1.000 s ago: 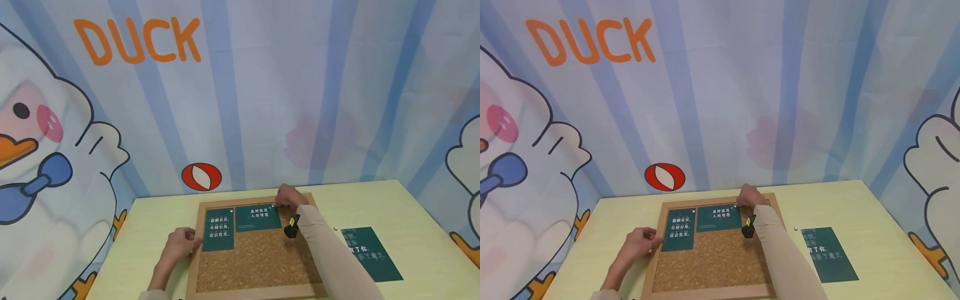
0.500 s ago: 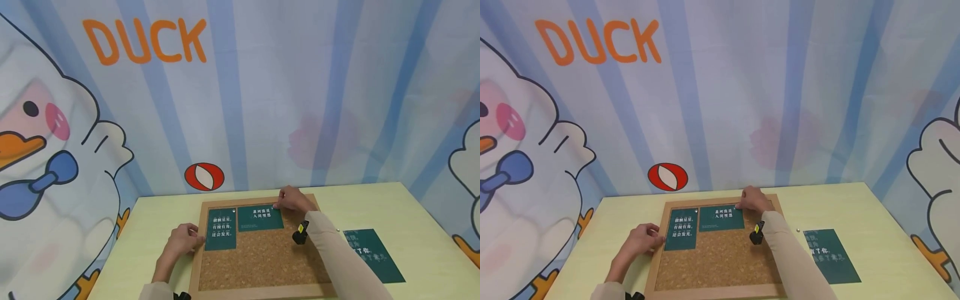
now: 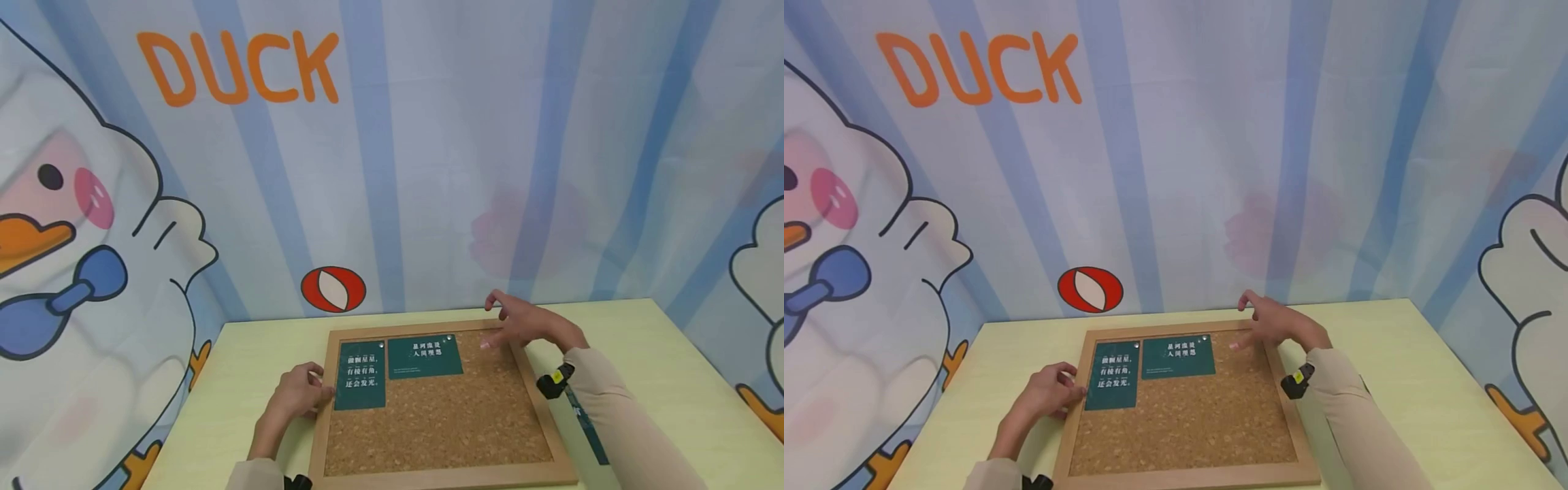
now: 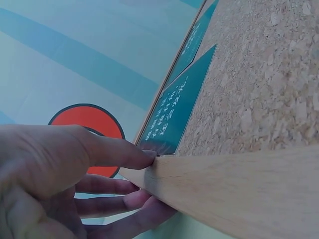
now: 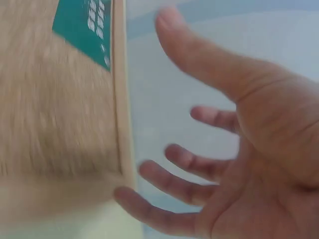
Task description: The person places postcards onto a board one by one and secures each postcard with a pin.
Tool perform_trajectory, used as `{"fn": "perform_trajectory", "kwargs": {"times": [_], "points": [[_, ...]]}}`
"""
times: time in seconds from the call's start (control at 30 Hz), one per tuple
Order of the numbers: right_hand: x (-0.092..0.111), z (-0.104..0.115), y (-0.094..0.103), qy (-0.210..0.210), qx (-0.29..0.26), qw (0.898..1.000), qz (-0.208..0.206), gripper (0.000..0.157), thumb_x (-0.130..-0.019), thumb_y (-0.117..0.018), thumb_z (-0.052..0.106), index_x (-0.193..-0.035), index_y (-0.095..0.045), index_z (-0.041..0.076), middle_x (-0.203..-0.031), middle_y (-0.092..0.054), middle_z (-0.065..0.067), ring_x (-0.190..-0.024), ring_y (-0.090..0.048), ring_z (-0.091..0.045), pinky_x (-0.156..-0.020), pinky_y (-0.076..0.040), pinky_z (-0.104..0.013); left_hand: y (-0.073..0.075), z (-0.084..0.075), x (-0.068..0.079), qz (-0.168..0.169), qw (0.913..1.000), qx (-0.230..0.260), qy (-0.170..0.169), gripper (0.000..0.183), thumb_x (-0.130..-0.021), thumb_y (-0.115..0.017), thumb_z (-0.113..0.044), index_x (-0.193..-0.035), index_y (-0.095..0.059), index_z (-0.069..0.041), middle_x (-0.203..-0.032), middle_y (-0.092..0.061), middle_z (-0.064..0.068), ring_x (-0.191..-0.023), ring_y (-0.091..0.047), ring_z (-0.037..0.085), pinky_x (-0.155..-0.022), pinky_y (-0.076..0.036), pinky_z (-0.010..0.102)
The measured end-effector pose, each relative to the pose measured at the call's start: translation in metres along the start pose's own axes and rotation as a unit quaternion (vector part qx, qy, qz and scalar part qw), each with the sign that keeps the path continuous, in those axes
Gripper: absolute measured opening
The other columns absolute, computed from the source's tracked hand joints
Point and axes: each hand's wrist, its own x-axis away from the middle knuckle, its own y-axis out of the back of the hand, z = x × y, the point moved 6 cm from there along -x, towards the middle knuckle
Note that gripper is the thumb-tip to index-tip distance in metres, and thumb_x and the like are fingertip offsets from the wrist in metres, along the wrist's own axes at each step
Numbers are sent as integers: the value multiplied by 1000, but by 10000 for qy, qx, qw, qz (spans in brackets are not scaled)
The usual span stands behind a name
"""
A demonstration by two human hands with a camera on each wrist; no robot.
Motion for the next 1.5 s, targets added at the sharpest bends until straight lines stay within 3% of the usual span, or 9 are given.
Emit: {"fn": "perform_trajectory", "kwargs": {"times": [0.1, 0.27, 0.5, 0.7, 0.83, 1.0, 1.13, 1.33, 1.5], "points": [[22, -3, 9, 265, 288, 9989, 242, 83, -79, -93, 35, -136, -38, 9, -138, -41, -32, -97, -59, -33, -75, -54, -49, 1, 0, 0, 10, 10000, -48, 33, 45, -90, -79, -10, -127, -59, 6, -96, -62, 13, -73, -66, 21, -61, -61, 37], [57, -22, 22, 448, 764, 9954, 377, 86, -76, -95, 33, -135, -37, 10, -136, -39, -31, -97, -58, -34, -80, -52, -46, 2, -2, 1, 27, 10000, -28, 67, 46, -90, -80, -10, -128, -58, 6, -96, -61, 13, -75, -65, 22, -61, -61, 36], [96, -70, 25, 277, 367, 9973, 565, 81, -79, -94, 24, -134, -37, 6, -133, -36, -33, -98, -55, -38, -78, -50, -48, 2, -2, 1, 31, 10000, -7, 65, 45, -90, -79, -10, -127, -58, 6, -96, -61, 13, -74, -64, 22, -61, -61, 36], [119, -113, 24, 22, 389, 9983, 445, 78, -79, -93, 22, -133, -39, 5, -130, -39, -32, -104, -50, -44, -81, -49, -54, 0, -1, 1, 50, 10000, 3, 77, 44, -91, -79, -10, -126, -58, 5, -96, -61, 13, -76, -64, 22, -61, -61, 36], [127, -150, 25, -290, 936, 9947, 315, 80, -75, -96, 31, -129, -39, 13, -122, -42, -27, -112, -47, -49, -86, -46, -61, -2, -1, 0, 118, 9999, 10, 107, 44, -91, -79, -10, -127, -58, 5, -97, -61, 14, -76, -65, 22, -61, -61, 36], [128, -191, 26, -515, 1476, 9875, 193, 83, -70, -96, 44, -125, -38, 22, -114, -42, -22, -107, -50, -49, -83, -48, -56, -1, -2, 1, 123, 9999, 16, 74, 44, -91, -79, -9, -127, -58, 6, -98, -61, 14, -77, -66, 22, -61, -61, 36], [129, -193, 26, -671, 1506, 9863, 53, 84, -68, -97, 43, -124, -39, 20, -112, -41, -23, -103, -49, -47, -84, -48, -58, 0, -2, 0, 114, 9999, 53, 42, 45, -91, -78, -9, -128, -57, 6, -99, -61, 15, -77, -66, 23, -60, -61, 36], [134, -170, 24, -888, 1517, 9844, -75, 82, -67, -99, 42, -118, -41, 14, -112, -41, -23, -108, -48, -50, -89, -46, -64, -1, 2, -1, 129, 9997, 87, 163, 45, -91, -79, -9, -128, -58, 5, -99, -60, 15, -79, -64, 23, -60, -61, 35], [137, -163, 24, -932, 1513, 9840, -157, 91, -66, -99, 41, -126, -38, 11, -114, -39, -27, -109, -46, -53, -91, -46, -67, -1, 3, -2, 88, 9998, 68, 164, 45, -90, -79, -9, -127, -58, 5, -99, -60, 14, -79, -64, 23, -60, -61, 35]]}}
